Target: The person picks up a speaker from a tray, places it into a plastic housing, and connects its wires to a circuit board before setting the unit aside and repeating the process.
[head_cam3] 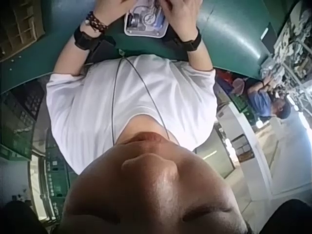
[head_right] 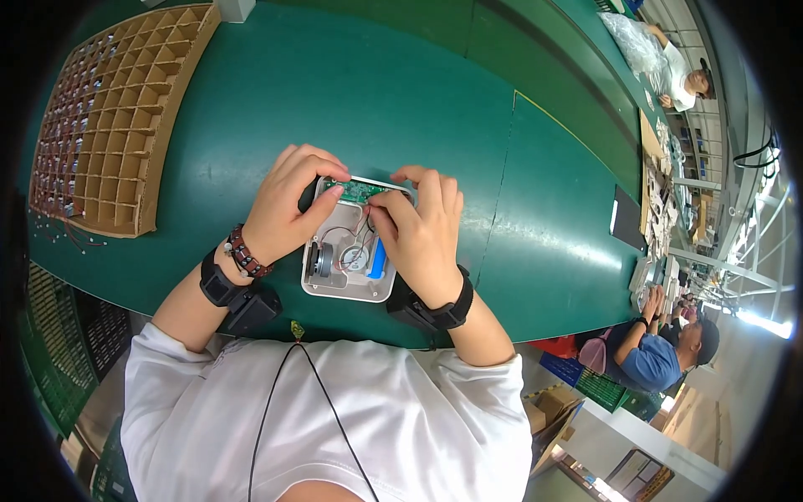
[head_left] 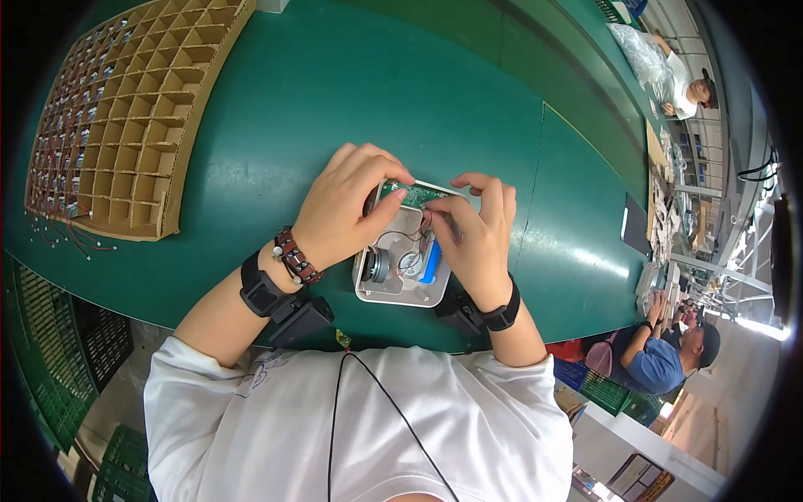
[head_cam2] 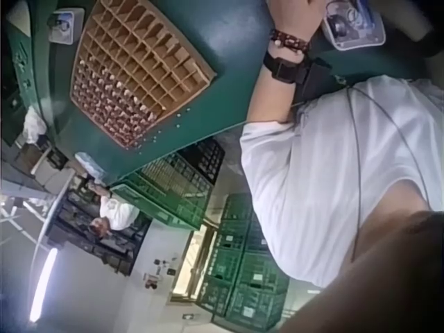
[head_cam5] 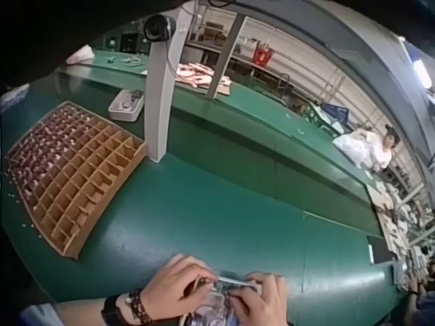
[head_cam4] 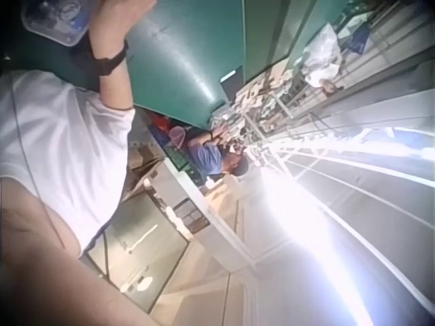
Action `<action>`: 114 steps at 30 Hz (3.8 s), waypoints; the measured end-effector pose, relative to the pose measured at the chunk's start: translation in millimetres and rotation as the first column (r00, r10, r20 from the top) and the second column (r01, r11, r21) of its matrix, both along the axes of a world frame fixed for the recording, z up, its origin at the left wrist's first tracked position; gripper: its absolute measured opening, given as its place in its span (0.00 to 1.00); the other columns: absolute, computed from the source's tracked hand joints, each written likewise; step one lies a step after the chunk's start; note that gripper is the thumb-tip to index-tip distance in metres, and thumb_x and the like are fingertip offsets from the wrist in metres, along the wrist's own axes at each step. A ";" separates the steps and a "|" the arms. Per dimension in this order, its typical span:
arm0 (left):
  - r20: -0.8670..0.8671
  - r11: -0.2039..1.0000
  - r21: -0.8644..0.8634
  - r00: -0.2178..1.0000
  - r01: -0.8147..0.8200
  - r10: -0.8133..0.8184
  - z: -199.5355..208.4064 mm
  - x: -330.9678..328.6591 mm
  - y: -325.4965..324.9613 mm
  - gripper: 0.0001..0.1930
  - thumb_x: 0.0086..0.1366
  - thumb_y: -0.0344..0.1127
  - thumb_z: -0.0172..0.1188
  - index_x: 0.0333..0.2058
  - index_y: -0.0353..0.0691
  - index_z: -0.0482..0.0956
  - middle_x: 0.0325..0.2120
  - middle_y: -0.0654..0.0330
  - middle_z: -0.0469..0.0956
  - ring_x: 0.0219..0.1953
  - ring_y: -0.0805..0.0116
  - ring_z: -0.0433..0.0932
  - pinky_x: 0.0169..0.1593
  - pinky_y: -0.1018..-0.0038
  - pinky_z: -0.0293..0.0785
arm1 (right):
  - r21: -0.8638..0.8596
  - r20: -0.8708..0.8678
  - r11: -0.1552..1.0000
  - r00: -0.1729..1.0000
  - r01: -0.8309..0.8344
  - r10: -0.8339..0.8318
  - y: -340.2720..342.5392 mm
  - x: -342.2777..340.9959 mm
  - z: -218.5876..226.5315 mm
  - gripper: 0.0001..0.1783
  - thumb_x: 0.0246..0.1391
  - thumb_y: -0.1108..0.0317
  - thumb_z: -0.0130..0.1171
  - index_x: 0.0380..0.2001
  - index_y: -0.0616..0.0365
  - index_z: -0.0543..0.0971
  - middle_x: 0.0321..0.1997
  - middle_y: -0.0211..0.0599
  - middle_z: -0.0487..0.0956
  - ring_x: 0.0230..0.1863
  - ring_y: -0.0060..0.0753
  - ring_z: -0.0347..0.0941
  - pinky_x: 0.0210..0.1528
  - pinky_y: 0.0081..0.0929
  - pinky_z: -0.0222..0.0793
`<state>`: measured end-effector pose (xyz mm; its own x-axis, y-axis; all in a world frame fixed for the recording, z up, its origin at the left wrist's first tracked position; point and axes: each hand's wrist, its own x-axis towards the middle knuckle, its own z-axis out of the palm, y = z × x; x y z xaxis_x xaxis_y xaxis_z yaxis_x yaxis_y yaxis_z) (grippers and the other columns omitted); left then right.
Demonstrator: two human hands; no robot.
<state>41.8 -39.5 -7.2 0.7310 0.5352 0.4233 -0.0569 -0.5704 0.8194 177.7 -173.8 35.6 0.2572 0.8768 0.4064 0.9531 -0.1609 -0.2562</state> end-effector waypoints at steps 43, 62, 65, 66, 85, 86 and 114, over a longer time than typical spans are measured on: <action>0.019 1.000 0.020 1.000 -0.020 0.020 -2.3 1.4 -1.2 0.06 0.54 0.27 0.59 0.32 0.42 0.74 0.35 0.63 0.73 0.38 0.60 0.70 0.40 0.68 0.70 | -0.220 0.037 0.974 0.997 -0.056 0.066 3.7 -0.9 11.2 0.10 0.37 0.70 0.67 0.27 0.53 0.78 0.53 0.35 0.73 0.49 0.34 0.69 0.50 0.38 0.59; 0.024 0.999 0.024 0.999 0.022 -0.022 -0.1 2.9 -0.3 0.06 0.57 0.27 0.59 0.34 0.41 0.74 0.33 0.59 0.71 0.35 0.58 0.69 0.39 0.67 0.68 | -0.347 -0.328 0.915 0.940 -0.208 0.090 -12.8 13.1 12.3 0.18 0.44 0.61 0.65 0.41 0.51 0.78 0.67 0.47 0.59 0.64 0.53 0.58 0.62 0.47 0.56; 0.017 1.000 -0.027 1.000 0.009 -0.009 2.9 3.1 1.7 0.07 0.59 0.28 0.57 0.37 0.40 0.73 0.33 0.59 0.71 0.34 0.60 0.70 0.39 0.69 0.69 | -0.192 -0.508 0.969 0.861 -0.158 0.040 -16.9 7.6 8.9 0.19 0.45 0.58 0.64 0.42 0.49 0.77 0.67 0.47 0.58 0.65 0.52 0.57 0.62 0.47 0.56; 0.025 0.994 -0.103 0.999 0.022 -0.020 5.2 2.2 -0.7 0.07 0.61 0.29 0.56 0.38 0.40 0.73 0.34 0.59 0.72 0.34 0.62 0.71 0.39 0.70 0.69 | -0.120 -0.540 0.989 0.842 -0.082 0.005 -22.8 0.4 10.9 0.19 0.46 0.57 0.64 0.43 0.48 0.77 0.67 0.47 0.58 0.65 0.53 0.56 0.62 0.48 0.56; 0.082 0.784 -0.620 0.996 0.032 0.024 -7.7 -3.5 1.5 0.13 0.73 0.41 0.39 0.42 0.38 0.69 0.27 0.65 0.69 0.27 0.79 0.65 0.33 0.80 0.63 | -0.194 0.343 0.980 0.933 -0.045 0.110 69.6 45.8 62.4 0.28 0.43 0.62 0.65 0.52 0.47 0.73 0.65 0.37 0.63 0.67 0.43 0.55 0.65 0.46 0.53; 0.106 0.789 -0.614 0.993 0.022 0.055 -9.2 0.0 2.3 0.14 0.73 0.42 0.41 0.40 0.38 0.70 0.23 0.66 0.68 0.25 0.80 0.63 0.30 0.80 0.62 | -0.182 0.280 0.961 0.926 -0.208 0.253 97.5 44.8 52.6 0.29 0.43 0.62 0.65 0.52 0.47 0.73 0.65 0.37 0.63 0.67 0.43 0.55 0.64 0.44 0.54; 0.036 0.918 -0.040 0.918 -0.394 0.396 -20.4 12.5 51.0 0.23 0.57 0.36 0.60 0.51 0.42 0.67 0.40 0.55 0.68 0.49 0.59 0.66 0.55 0.60 0.60 | -0.471 0.077 0.558 0.598 -0.683 0.798 107.5 -44.2 100.0 0.17 0.43 0.63 0.63 0.40 0.49 0.75 0.29 0.29 0.73 0.33 0.33 0.73 0.39 0.31 0.63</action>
<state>54.3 11.5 -27.6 0.4392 0.7901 0.4275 0.1325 -0.5276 0.8391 133.4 -66.3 135.6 -0.6154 0.7874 -0.0363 0.7873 0.6118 -0.0760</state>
